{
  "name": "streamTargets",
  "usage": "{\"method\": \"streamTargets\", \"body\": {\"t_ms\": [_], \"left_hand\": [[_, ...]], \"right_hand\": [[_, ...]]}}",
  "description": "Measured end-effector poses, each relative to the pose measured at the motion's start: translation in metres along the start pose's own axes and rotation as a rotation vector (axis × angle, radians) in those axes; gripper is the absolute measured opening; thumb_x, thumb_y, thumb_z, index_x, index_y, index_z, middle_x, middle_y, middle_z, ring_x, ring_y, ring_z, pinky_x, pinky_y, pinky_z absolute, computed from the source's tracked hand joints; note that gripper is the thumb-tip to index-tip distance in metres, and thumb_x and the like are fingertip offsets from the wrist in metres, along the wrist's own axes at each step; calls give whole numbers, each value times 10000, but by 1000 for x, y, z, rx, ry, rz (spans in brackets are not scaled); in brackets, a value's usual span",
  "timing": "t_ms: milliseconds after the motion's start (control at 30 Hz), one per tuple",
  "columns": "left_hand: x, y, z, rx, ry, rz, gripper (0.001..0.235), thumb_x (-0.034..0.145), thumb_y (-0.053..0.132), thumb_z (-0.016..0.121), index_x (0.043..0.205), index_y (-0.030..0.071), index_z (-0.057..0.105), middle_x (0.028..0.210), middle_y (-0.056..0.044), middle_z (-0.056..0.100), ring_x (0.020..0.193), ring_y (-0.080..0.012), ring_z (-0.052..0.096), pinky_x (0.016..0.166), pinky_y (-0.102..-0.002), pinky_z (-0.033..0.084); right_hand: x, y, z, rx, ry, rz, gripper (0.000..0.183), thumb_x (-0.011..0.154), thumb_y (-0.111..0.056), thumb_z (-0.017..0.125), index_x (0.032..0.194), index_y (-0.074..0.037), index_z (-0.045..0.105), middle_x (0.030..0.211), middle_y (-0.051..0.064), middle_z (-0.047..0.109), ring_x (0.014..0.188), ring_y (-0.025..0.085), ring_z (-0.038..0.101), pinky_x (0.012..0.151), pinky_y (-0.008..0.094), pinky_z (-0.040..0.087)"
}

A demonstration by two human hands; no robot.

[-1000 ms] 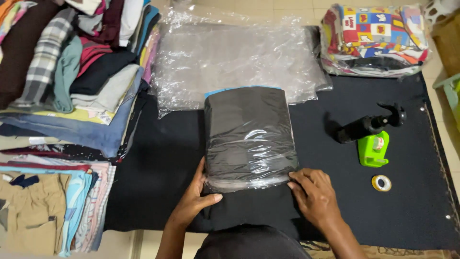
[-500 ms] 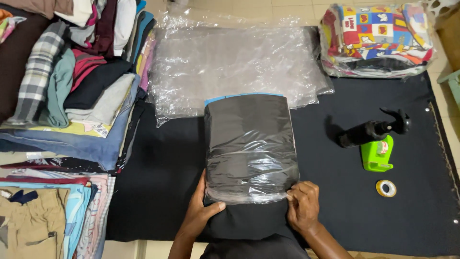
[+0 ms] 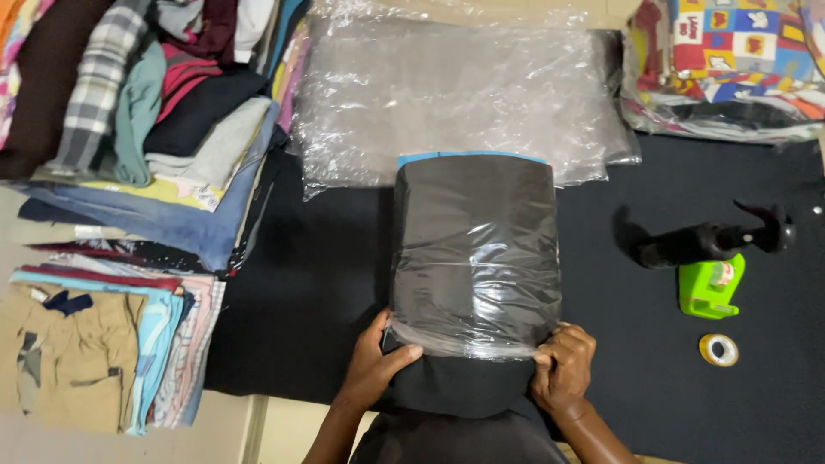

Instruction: Packing folded clothes into plastic bags and sealing them with tape.

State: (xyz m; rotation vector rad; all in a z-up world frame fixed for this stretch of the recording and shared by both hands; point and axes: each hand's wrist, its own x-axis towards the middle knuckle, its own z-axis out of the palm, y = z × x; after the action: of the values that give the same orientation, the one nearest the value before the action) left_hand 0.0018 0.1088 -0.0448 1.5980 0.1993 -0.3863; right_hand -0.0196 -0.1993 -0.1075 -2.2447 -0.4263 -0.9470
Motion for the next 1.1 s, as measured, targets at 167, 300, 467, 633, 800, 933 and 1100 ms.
{"method": "streamTargets", "body": {"t_ms": [167, 300, 467, 633, 800, 933, 1100], "left_hand": [[-5, -4, 1, 49, 37, -18, 758, 741, 339, 792, 1364, -19, 552, 1261, -150, 705, 1201, -237, 650, 1057, -372, 476], [-7, -3, 0, -36, 26, 52, 700, 767, 333, 780, 1338, -16, 574, 1267, -161, 690, 1205, -249, 634, 1056, -379, 469], [-6, -1, -5, -17, 3, -5, 705, 769, 342, 781, 1338, -10, 558, 1286, -157, 662, 1239, -249, 605, 1077, -391, 449], [-6, -2, -8, -90, -47, -41, 735, 773, 314, 784, 1384, 8, 514, 1320, -175, 632, 1281, -263, 569, 1117, -397, 398], [-17, 10, 3, 7, 151, 289, 783, 777, 165, 799, 1447, 38, 414, 1423, -149, 522, 1360, -280, 479, 1135, -419, 360], [-30, 28, 12, 328, 287, 465, 508, 815, 153, 786, 1279, 36, 616, 1360, -158, 545, 1286, -300, 551, 1087, -415, 443], [-31, 29, 17, 640, 399, 609, 255, 869, 148, 773, 1084, 15, 741, 1196, -168, 583, 1077, -312, 602, 889, -411, 517]], "right_hand": [[19, -9, -15, -19, -58, -29, 148, 980, -177, 658, 1025, -65, 573, 962, 101, 563, 981, 296, 563, 988, 506, 502], [35, -17, -24, -27, -140, -74, 197, 925, -167, 729, 1042, -54, 617, 955, 102, 616, 981, 284, 601, 994, 521, 491], [63, -40, -31, 41, -191, -64, 250, 831, -223, 781, 964, -37, 680, 930, 105, 632, 962, 283, 608, 958, 499, 494], [63, -43, -33, 75, -189, -47, 288, 803, -267, 809, 910, -22, 702, 918, 100, 645, 940, 275, 618, 918, 472, 506], [37, -17, -39, 22, -242, 94, 163, 830, -157, 786, 919, -39, 717, 950, 90, 677, 983, 264, 657, 861, 397, 556], [54, -22, -53, 20, -283, 207, 110, 839, -77, 748, 937, -37, 716, 966, 100, 687, 986, 261, 674, 806, 365, 565], [63, -26, -57, 4, -334, 257, 141, 802, -21, 732, 939, -33, 699, 974, 126, 691, 967, 269, 684, 788, 383, 568]]}}
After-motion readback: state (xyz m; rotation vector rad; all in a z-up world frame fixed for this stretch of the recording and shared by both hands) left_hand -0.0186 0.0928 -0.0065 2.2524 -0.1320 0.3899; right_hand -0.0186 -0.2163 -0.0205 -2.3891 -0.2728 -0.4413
